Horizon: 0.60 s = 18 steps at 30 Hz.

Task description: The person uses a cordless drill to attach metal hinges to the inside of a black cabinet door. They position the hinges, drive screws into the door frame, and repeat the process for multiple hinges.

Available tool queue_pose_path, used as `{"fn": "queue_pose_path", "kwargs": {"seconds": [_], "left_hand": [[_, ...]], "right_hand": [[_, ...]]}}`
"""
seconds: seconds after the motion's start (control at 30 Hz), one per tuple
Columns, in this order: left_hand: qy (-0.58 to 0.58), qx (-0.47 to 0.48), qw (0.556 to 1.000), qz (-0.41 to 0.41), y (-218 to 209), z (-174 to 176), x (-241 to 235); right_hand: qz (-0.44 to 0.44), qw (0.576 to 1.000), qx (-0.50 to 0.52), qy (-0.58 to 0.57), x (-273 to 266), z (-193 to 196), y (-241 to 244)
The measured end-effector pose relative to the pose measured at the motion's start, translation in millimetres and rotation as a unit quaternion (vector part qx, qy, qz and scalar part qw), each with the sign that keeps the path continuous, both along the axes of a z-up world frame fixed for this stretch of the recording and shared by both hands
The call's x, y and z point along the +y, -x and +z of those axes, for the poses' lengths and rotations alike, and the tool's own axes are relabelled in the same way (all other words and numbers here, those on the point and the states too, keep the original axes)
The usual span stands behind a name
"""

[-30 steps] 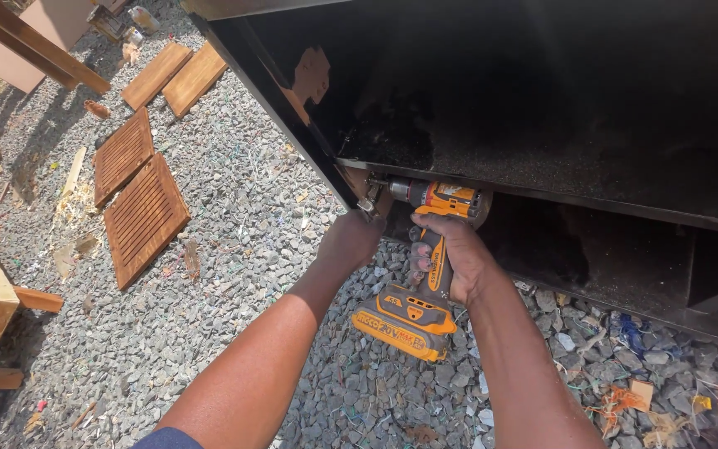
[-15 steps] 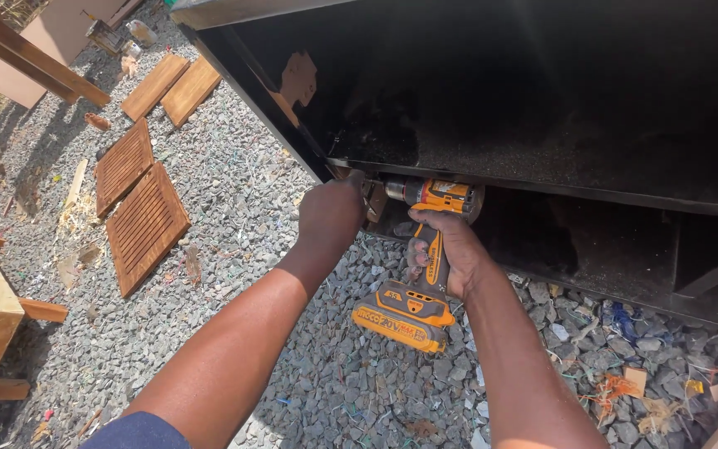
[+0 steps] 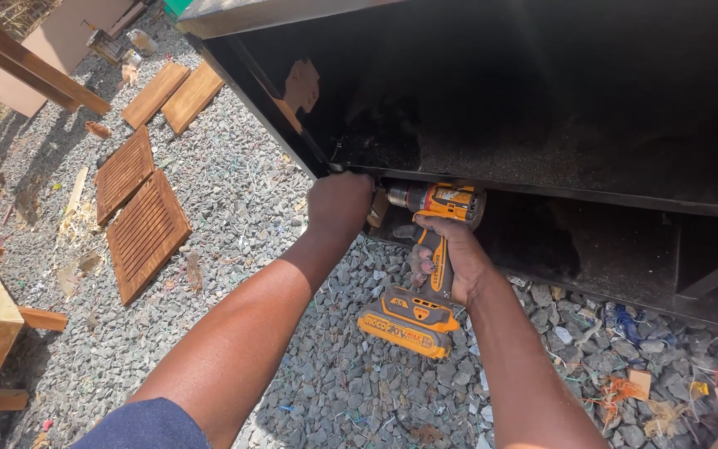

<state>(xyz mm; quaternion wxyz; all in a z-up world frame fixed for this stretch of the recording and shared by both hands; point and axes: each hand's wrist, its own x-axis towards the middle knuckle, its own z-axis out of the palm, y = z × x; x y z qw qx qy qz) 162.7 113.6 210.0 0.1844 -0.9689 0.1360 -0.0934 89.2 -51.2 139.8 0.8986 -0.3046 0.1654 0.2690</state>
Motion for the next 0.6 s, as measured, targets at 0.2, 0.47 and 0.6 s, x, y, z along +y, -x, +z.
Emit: {"fn": "queue_pose_path", "kwargs": {"seconds": [0.2, 0.47, 0.6], "left_hand": [[0.031, 0.038, 0.999, 0.011, 4, 10, -2], [0.168, 0.052, 0.98, 0.088, 17, 16, -12], [0.274, 0.081, 0.949, 0.13, 19, 20, -12]], "right_hand": [[0.001, 1.0, -0.006, -0.015, -1, 3, 1], [-0.005, 1.0, -0.015, -0.017, 1, -5, 0], [0.001, 1.0, -0.013, -0.019, -1, -2, 1]]}}
